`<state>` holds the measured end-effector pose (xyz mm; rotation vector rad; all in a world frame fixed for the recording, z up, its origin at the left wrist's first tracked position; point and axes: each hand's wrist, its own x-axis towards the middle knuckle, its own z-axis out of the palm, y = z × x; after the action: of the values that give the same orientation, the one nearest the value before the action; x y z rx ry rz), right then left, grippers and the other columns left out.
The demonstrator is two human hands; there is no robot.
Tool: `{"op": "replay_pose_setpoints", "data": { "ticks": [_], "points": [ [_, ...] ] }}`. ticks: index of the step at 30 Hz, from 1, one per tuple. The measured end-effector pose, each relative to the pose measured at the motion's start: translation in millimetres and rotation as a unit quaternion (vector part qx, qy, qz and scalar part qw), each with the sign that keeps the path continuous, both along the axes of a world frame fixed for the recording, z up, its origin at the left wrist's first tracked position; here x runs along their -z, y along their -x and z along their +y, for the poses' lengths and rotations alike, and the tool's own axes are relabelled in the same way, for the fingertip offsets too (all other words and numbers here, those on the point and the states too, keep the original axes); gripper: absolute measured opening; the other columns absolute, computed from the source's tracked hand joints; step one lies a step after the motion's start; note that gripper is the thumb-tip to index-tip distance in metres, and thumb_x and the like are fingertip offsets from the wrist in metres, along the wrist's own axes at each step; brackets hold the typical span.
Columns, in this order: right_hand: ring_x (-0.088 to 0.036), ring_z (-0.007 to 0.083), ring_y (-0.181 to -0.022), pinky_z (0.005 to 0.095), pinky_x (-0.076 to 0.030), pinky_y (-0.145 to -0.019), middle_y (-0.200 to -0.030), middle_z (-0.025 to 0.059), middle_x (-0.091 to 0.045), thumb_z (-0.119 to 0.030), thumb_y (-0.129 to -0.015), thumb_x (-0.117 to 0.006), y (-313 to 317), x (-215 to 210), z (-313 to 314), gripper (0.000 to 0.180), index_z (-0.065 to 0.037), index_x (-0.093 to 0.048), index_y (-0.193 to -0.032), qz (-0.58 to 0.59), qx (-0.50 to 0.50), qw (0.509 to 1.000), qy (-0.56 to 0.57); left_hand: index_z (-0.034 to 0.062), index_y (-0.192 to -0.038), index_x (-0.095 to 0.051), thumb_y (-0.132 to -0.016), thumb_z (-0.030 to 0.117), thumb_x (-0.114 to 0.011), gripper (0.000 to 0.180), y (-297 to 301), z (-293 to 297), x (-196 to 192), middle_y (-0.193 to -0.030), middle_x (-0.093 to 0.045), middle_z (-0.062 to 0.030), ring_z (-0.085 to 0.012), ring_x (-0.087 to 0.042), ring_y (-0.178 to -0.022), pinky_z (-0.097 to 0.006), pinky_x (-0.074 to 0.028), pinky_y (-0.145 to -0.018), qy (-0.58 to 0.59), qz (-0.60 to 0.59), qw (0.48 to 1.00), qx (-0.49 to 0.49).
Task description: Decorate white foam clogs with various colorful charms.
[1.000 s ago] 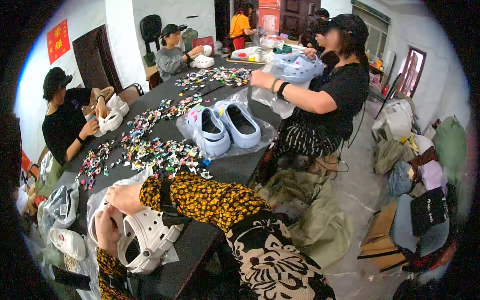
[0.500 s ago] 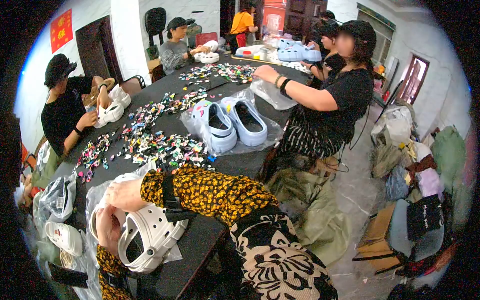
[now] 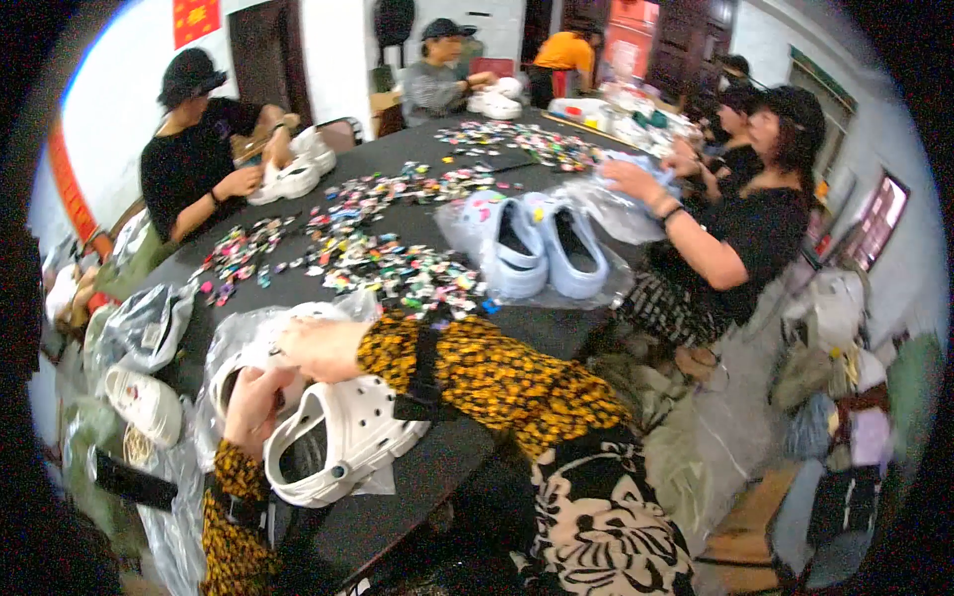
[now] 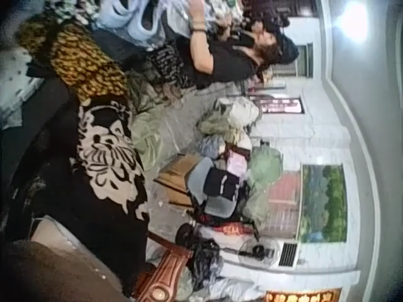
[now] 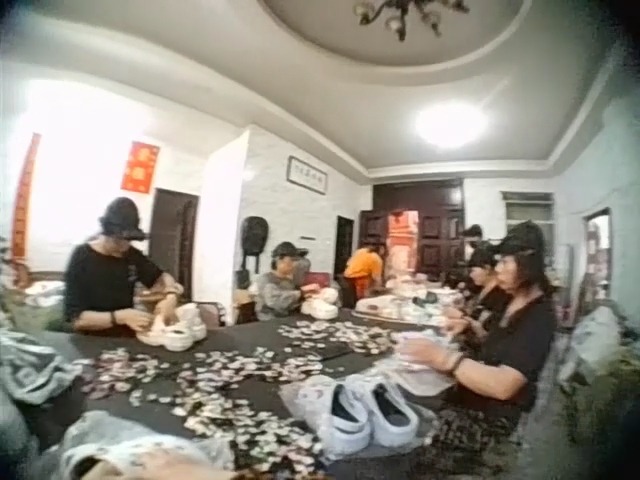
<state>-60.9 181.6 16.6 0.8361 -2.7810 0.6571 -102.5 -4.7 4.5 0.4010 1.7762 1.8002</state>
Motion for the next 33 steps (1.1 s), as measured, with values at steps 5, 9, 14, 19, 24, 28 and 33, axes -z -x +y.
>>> {"op": "replay_pose_setpoints", "data": {
  "ticks": [5, 9, 14, 19, 24, 28, 33],
  "points": [
    [-0.055, 0.0372, -0.097, 0.0432, -0.046, -0.082, -0.099, 0.0200, -0.052, -0.004, -0.075, -0.066, 2, 1, -6, 0.025, 0.003, -0.050, -0.093, 0.035, -0.005, 0.999, 0.008, -0.0012, -0.082, -0.068, -0.078, 0.002, -0.060, 0.010, 1, 2, 3, -0.073, -0.066, -0.0040, -0.0092, -0.060, -0.059, -0.023, -0.043, -0.053, -0.068, -0.060, 0.996, -0.022],
    [-0.054, 0.0356, -0.093, 0.0426, -0.045, -0.081, -0.096, 0.0181, -0.051, -0.003, -0.076, -0.064, 3, 3, -6, 0.021, 0.002, -0.050, -0.091, 0.067, -0.049, 0.997, 0.003, -0.0054, -0.082, -0.064, -0.078, -0.003, -0.055, 0.010, 11, -5, 14, -0.078, -0.066, -0.0091, -0.0152, -0.064, -0.065, -0.028, -0.052, -0.059, -0.073, -0.086, 0.994, -0.011],
    [-0.054, 0.0360, -0.103, 0.0408, -0.045, -0.090, -0.102, 0.0209, -0.056, -0.004, -0.072, -0.064, 3, 0, -6, 0.029, 0.005, -0.053, -0.098, 0.066, -0.059, 0.995, -0.051, -0.0054, -0.074, -0.061, -0.077, -0.004, -0.055, 0.007, 7, -4, 9, -0.071, -0.061, -0.0065, -0.0131, -0.059, -0.060, -0.027, -0.047, -0.055, -0.089, -0.093, 0.991, -0.038],
    [-0.055, 0.0351, -0.101, 0.0401, -0.045, -0.090, -0.099, 0.0200, -0.057, -0.004, -0.072, -0.061, 3, 2, -4, 0.026, 0.003, -0.054, -0.096, 0.106, -0.079, 0.990, -0.046, -0.0037, -0.069, -0.059, -0.077, -0.003, -0.056, 0.009, 12, 5, 17, -0.069, -0.058, -0.0053, -0.0126, -0.057, -0.058, -0.027, -0.044, -0.052, -0.085, -0.088, 0.990, -0.065],
    [-0.055, 0.0367, -0.094, 0.0424, -0.046, -0.083, -0.095, 0.0193, -0.054, -0.003, -0.074, -0.059, 11, 6, -9, 0.023, 0.002, -0.051, -0.095, 0.139, -0.098, 0.985, -0.037, -0.0035, -0.077, -0.063, -0.081, 0.001, -0.058, 0.008, 25, -6, 26, -0.074, -0.062, -0.0058, -0.0128, -0.060, -0.063, -0.027, -0.047, -0.056, -0.028, -0.066, 0.995, -0.062],
    [-0.055, 0.0350, -0.095, 0.0406, -0.047, -0.084, -0.095, 0.0180, -0.054, -0.003, -0.074, -0.059, 6, -1, -6, 0.022, 0.002, -0.051, -0.094, 0.149, -0.094, 0.983, -0.060, -0.0041, -0.079, -0.064, -0.082, 0.002, -0.059, 0.008, 19, 2, 25, -0.076, -0.064, -0.0067, -0.0126, -0.061, -0.063, -0.027, -0.047, -0.056, -0.134, -0.085, 0.986, -0.050],
    [-0.056, 0.0321, -0.094, 0.0371, -0.049, -0.081, -0.093, 0.0156, -0.054, -0.003, -0.076, -0.055, 0, -11, -6, 0.017, 0.001, -0.051, -0.092, 0.160, -0.089, 0.978, -0.097, -0.0007, -0.074, -0.063, -0.078, 0.001, -0.058, 0.007, 8, 2, 2, -0.070, -0.060, -0.0022, -0.0099, -0.055, -0.058, -0.026, -0.042, -0.053, -0.083, -0.080, 0.992, -0.047]
  ]
}}
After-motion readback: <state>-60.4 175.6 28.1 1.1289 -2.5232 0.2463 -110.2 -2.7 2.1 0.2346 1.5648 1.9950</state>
